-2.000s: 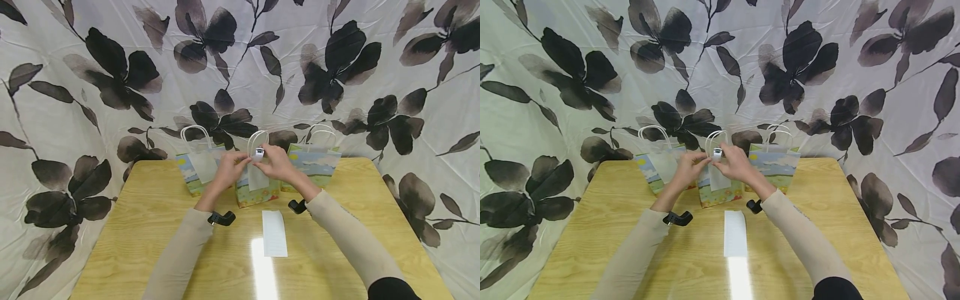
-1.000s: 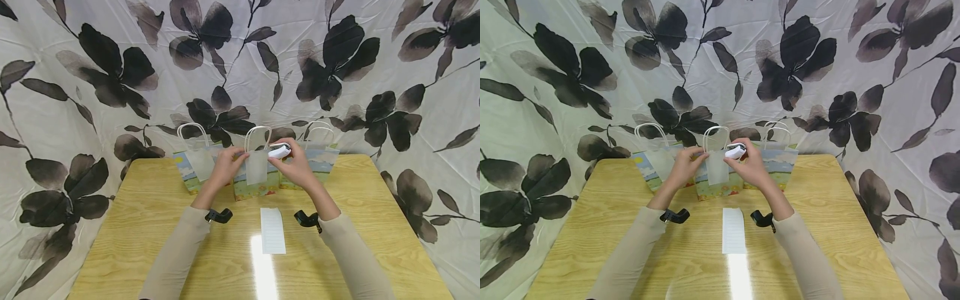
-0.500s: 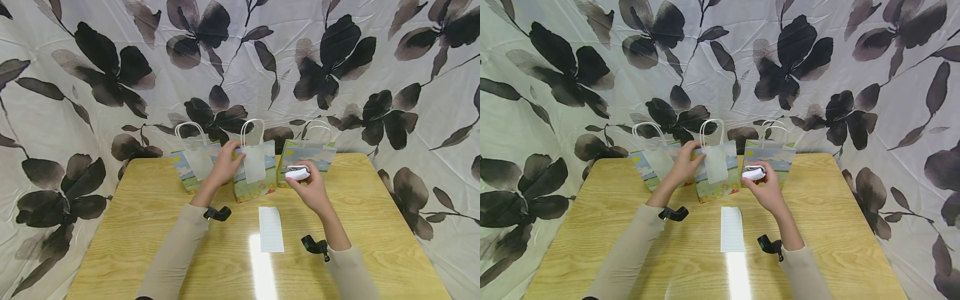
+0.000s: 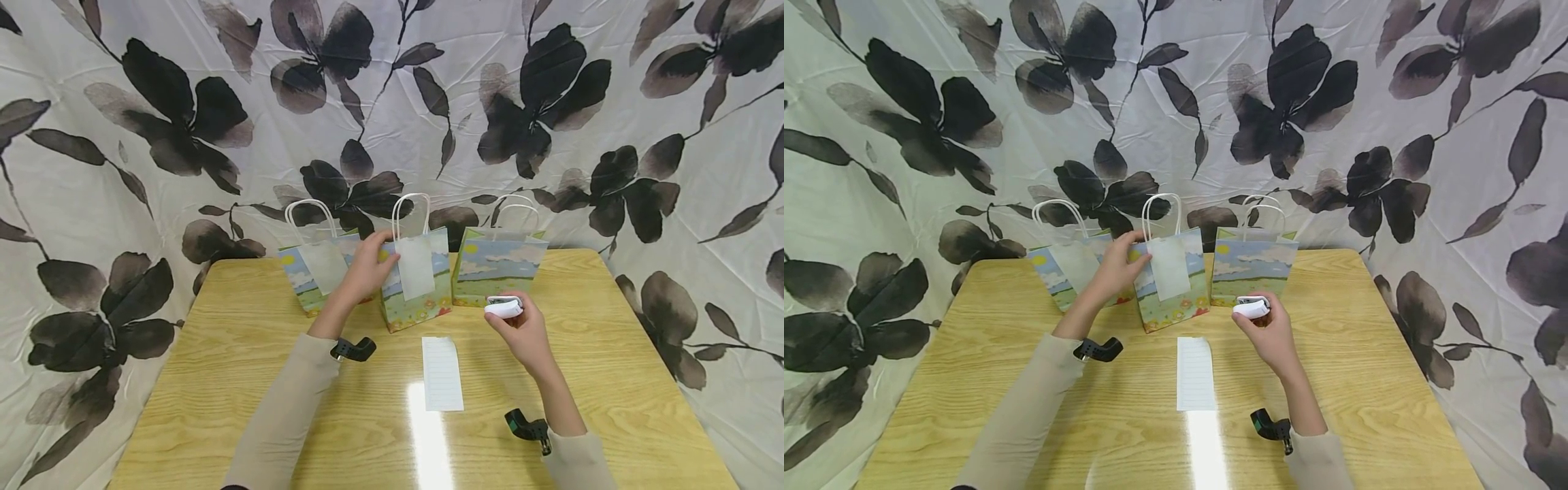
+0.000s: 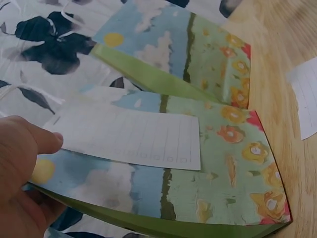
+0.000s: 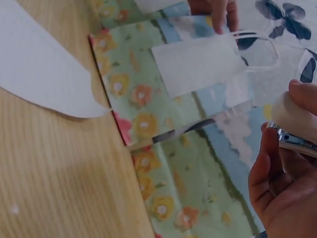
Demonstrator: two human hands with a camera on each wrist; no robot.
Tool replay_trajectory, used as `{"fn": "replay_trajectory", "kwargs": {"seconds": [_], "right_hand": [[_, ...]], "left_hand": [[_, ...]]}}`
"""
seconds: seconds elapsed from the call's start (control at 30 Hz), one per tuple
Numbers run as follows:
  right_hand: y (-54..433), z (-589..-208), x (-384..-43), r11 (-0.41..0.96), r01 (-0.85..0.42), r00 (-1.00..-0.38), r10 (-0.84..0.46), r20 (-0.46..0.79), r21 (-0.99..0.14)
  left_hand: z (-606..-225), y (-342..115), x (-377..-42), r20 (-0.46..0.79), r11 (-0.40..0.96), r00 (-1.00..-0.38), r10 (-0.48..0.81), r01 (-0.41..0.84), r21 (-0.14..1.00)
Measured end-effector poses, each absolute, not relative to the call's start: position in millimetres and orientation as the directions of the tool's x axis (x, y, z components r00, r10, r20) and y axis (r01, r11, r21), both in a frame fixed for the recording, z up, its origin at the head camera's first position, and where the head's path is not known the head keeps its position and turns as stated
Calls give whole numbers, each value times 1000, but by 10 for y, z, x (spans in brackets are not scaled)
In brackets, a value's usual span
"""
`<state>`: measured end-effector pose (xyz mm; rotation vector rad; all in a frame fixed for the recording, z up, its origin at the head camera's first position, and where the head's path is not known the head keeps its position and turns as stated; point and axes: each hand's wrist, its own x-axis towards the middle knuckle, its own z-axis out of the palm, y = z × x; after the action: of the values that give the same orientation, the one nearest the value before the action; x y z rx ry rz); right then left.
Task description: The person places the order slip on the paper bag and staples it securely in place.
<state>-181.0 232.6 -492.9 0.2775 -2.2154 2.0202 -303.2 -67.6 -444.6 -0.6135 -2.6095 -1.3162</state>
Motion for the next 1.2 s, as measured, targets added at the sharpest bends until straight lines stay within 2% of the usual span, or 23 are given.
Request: {"fn": "replay_trajectory", "kwargs": {"seconds": [0.47,0.6,0.77,1.03,1.2], "right_hand": [[2344,-5104,-1736,65,-175,-984,-32,173,-982],[2375,-5189,-1738,148,-94,-996,-24,92,-985],[2478,-5297,-1688,269,67,-997,43,-58,-961],[2622,-5428,-1595,201,155,-978,171,-121,-967],[2726,-5472,-1524,160,197,-973,155,-173,-967]], "left_hand": [[-4469,-697,-3002,342,609,-893,292,450,653],[-4495,-684,-2980,342,629,-898,276,438,642],[-4548,-682,-2962,379,615,-880,286,472,632],[-4590,-678,-2933,407,622,-866,289,493,608],[-4611,-685,-2947,429,621,-853,297,514,592]]}}
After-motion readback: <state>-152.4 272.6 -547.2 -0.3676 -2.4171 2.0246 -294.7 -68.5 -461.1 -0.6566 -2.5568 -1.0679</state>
